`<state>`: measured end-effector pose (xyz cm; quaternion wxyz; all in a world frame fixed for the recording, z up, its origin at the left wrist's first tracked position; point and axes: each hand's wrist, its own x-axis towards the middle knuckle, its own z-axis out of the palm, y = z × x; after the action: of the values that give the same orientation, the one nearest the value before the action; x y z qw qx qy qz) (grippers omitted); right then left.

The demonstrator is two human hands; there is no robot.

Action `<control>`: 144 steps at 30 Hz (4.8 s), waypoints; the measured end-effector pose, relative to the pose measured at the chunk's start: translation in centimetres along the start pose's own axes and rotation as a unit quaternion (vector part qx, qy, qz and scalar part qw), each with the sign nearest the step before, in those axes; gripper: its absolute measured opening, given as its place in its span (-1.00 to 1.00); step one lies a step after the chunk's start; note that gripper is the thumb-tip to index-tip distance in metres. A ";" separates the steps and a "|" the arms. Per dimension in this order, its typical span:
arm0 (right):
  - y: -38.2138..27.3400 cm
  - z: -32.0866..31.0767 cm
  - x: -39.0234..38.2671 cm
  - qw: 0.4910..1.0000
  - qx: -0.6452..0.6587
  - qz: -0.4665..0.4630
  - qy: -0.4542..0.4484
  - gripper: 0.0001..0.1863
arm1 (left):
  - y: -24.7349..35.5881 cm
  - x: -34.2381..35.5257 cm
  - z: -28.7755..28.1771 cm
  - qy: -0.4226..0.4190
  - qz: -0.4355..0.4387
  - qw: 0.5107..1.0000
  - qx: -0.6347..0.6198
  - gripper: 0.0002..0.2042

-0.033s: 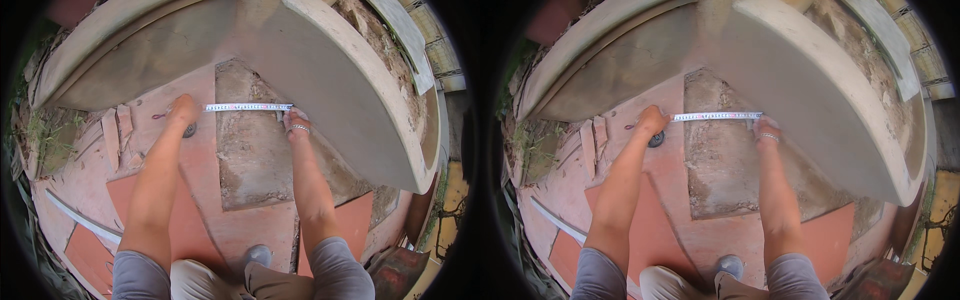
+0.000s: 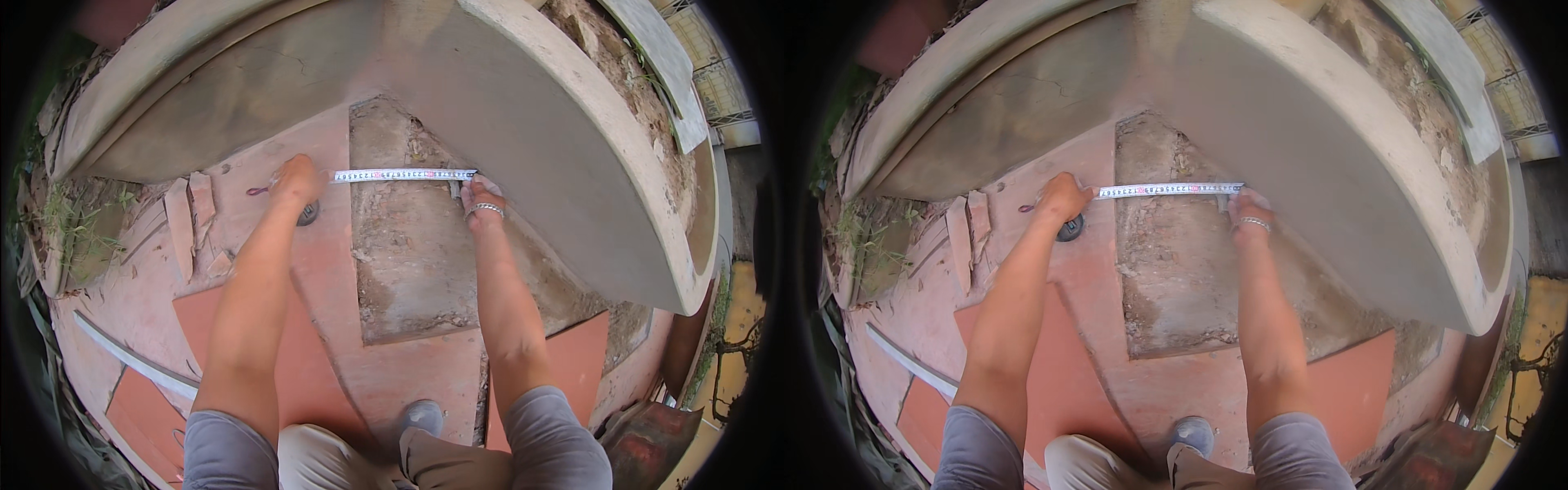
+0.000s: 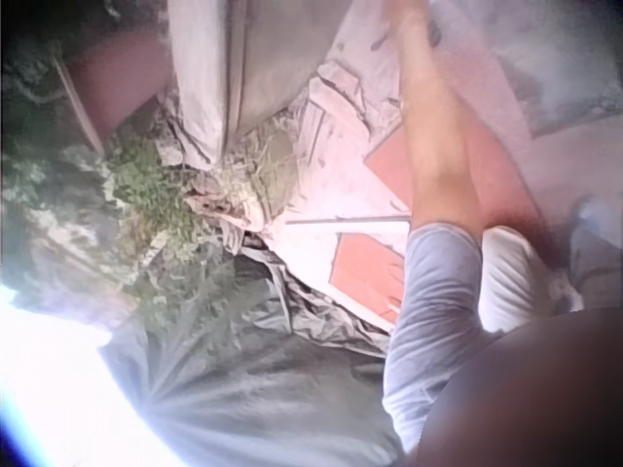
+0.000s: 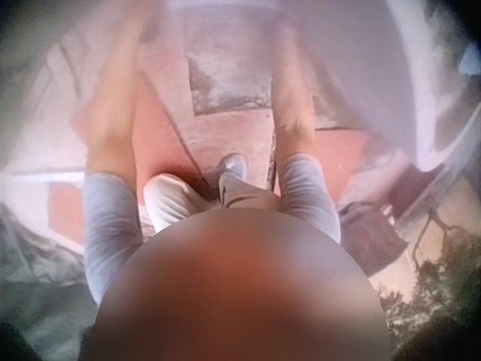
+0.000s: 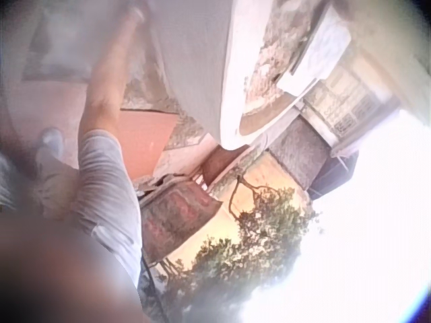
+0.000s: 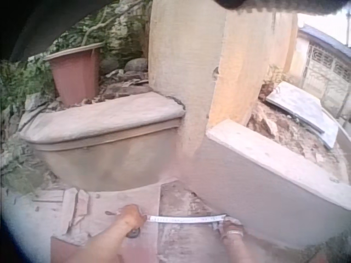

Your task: The person measures a terracotta tile and the surrounding floor area with a tape measure. They mark the tile with a pencil and a metal straightedge, then use an angle grinder to cut the tile along the marked line.

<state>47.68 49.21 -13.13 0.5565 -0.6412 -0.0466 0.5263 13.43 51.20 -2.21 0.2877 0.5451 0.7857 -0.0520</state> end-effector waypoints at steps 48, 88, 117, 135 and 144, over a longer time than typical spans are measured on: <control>-0.7 1.4 -1.1 0.997 0.055 -0.037 0.025 -0.87 | 0.8 0.6 -0.6 -0.020 -0.023 0.999 0.013 -0.52; 0.3 1.6 -0.2 0.994 0.108 -0.002 0.035 -0.82 | 0.7 0.9 -0.7 -0.019 -0.010 1.000 0.020 -0.53; -2.2 -8.4 -11.8 0.999 0.005 -0.031 -0.021 -0.82 | -4.8 -5.4 0.0 -0.163 0.159 0.972 -0.060 -0.72; -3.8 -24.8 -24.0 1.000 -0.002 -0.016 -0.023 -0.77 | -11.2 -42.0 10.5 -0.501 -0.021 0.749 -0.433 -0.67; 4.4 -28.8 -33.2 0.959 -0.073 0.134 -0.237 -0.48 | -6.7 -42.9 15.0 -0.370 -0.093 0.773 -0.507 -0.63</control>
<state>51.60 7.00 -0.78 0.4055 -0.5371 -0.1292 0.7283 23.74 7.12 5.63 0.7848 0.1829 0.5777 0.1298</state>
